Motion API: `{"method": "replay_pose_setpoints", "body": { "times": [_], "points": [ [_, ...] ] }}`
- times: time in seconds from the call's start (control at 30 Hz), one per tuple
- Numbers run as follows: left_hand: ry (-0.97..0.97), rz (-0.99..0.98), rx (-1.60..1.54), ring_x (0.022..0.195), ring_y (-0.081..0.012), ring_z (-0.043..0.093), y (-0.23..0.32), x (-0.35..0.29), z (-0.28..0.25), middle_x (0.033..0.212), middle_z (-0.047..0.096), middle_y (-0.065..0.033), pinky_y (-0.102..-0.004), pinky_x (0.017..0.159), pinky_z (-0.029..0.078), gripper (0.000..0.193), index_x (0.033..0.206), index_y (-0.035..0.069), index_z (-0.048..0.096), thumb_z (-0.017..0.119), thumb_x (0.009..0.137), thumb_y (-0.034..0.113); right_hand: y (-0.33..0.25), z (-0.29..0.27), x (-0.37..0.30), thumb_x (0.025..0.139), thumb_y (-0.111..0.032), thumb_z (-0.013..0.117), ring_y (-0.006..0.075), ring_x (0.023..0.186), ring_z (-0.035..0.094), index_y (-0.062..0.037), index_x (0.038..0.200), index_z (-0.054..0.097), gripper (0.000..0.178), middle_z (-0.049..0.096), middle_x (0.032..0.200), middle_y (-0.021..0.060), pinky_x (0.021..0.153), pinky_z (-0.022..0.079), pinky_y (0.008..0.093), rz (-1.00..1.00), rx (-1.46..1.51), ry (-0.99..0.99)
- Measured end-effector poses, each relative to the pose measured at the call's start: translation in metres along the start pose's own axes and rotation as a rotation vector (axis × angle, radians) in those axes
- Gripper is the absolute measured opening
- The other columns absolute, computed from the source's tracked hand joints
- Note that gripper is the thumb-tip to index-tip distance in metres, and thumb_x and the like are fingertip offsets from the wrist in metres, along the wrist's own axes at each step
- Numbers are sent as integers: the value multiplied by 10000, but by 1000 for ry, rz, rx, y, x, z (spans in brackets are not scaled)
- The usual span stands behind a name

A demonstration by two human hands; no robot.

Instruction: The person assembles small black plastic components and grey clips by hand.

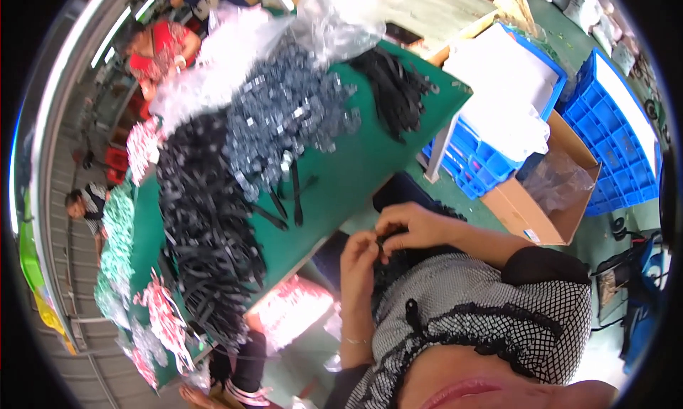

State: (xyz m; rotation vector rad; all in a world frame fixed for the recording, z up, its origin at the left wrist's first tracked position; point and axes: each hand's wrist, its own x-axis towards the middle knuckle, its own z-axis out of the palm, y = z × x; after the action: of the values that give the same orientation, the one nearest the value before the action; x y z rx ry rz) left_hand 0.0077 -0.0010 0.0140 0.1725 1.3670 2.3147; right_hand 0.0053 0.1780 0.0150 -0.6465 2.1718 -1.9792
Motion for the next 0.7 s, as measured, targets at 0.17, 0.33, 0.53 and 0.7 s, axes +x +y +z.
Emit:
{"method": "replay_pose_setpoints", "body": {
  "times": [0.17,0.33,0.53,0.7],
  "points": [
    [-55,7,4,669,-134,520,4,4,1,758,531,-61,-248,595,425,164,901,26,475,525,859,177,-2,-7,4,735,-109,682,148,732,525,-4,858,574,194,521,801,62,629,420,259,-131,-50,5],
    [-82,-53,-228,662,-142,530,4,4,0,732,542,-65,-249,640,431,113,820,31,477,520,834,135,-8,10,8,756,12,617,140,708,544,28,873,551,135,486,824,75,600,443,232,-37,379,70],
    [-58,-32,-145,664,-123,532,7,0,-2,734,555,-55,-235,641,431,83,778,31,491,533,818,91,-1,8,5,736,-50,658,144,769,531,8,892,570,189,494,887,69,665,433,253,-62,102,21],
    [15,-20,-39,674,-98,529,4,0,-6,752,556,-32,-210,630,424,82,789,33,499,571,809,67,-6,8,14,710,-87,675,170,735,529,-7,876,579,207,511,822,69,643,432,270,-238,-182,14]
  ]
}}
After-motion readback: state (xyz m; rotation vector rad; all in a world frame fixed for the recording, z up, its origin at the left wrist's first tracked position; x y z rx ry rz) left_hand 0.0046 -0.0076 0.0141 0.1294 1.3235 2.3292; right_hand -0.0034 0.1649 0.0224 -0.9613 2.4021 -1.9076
